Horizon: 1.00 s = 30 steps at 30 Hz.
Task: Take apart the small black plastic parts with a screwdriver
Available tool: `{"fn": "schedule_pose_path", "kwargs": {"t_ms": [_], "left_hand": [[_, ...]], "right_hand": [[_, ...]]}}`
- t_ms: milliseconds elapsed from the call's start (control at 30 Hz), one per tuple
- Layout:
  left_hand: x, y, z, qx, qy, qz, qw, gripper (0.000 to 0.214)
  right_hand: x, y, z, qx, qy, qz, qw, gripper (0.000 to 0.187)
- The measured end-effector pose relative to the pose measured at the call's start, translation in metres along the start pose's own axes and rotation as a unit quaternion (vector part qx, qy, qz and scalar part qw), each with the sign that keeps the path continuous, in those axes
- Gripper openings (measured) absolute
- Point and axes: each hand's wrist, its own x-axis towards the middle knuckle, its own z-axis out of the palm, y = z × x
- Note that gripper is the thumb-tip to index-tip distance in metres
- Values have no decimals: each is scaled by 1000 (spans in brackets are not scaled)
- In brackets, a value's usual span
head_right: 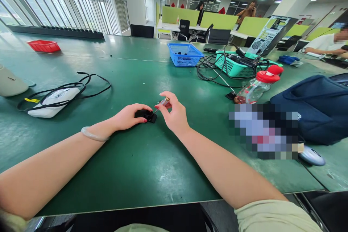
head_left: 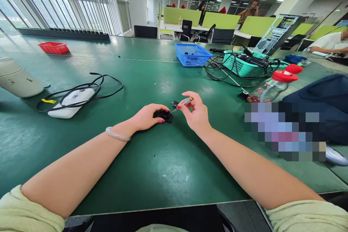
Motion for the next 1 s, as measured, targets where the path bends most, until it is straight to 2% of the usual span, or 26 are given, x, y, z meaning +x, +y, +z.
{"fn": "schedule_pose_path", "kwargs": {"t_ms": [200,400,567,667,800,867,1000], "left_hand": [[-1,-2,1,-71,1,0,998,43],[-1,-2,1,-58,1,5,998,46],[-2,-1,0,-66,6,2,998,47],[-2,-1,0,-71,14,5,997,47],[-3,0,0,-82,25,22,996,42],[-4,2,-1,-73,33,28,996,38],[-4,4,-2,9,86,18,996,39]], "right_hand": [[-2,-5,-1,-23,-50,-71,996,21],[-6,-14,-5,-4,34,-110,993,23],[-10,-19,-2,-27,-22,-171,985,26],[-10,-19,-1,-38,-30,-167,985,27],[-8,-17,-2,-28,-27,-129,991,23],[-6,-17,-3,-15,-3,-117,993,20],[0,-13,-6,-4,121,-123,985,14]]}}
